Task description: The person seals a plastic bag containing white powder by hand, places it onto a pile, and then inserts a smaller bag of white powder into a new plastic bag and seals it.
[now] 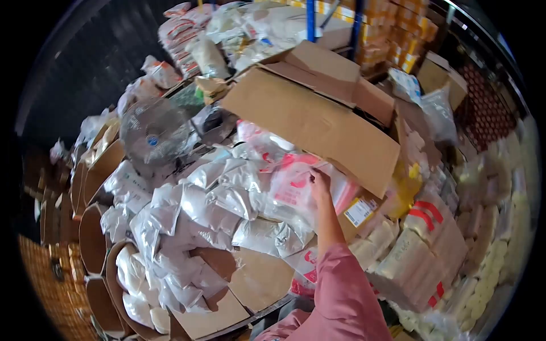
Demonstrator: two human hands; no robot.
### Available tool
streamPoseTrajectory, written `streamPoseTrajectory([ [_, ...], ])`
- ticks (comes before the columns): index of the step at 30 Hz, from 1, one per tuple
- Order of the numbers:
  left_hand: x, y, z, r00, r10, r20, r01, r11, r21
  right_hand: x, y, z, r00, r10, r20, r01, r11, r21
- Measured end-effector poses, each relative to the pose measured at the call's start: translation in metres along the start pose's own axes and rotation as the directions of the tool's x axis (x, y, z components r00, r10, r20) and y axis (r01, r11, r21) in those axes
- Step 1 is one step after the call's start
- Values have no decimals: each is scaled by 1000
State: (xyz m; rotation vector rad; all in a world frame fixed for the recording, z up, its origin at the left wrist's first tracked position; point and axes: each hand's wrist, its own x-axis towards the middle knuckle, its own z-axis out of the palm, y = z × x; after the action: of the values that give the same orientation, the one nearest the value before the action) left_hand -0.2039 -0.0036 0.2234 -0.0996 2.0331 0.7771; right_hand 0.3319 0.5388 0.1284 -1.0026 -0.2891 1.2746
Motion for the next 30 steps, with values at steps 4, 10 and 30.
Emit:
streamPoseTrajectory([
  [4, -36, -55, -22, 995, 35, -90, -47, 991, -127, -5, 18, 68, 979, -98, 179, 184, 806, -562],
  [10, -92, 18, 42, 934, 357, 1, -347, 910, -228, -315, 158, 182, 167, 732, 661, 675, 404, -617],
  [30, -91, 91, 61, 823, 546, 157, -510, 831, -222, -530, 112, 183, 600, 316, 735, 655, 333, -679],
])
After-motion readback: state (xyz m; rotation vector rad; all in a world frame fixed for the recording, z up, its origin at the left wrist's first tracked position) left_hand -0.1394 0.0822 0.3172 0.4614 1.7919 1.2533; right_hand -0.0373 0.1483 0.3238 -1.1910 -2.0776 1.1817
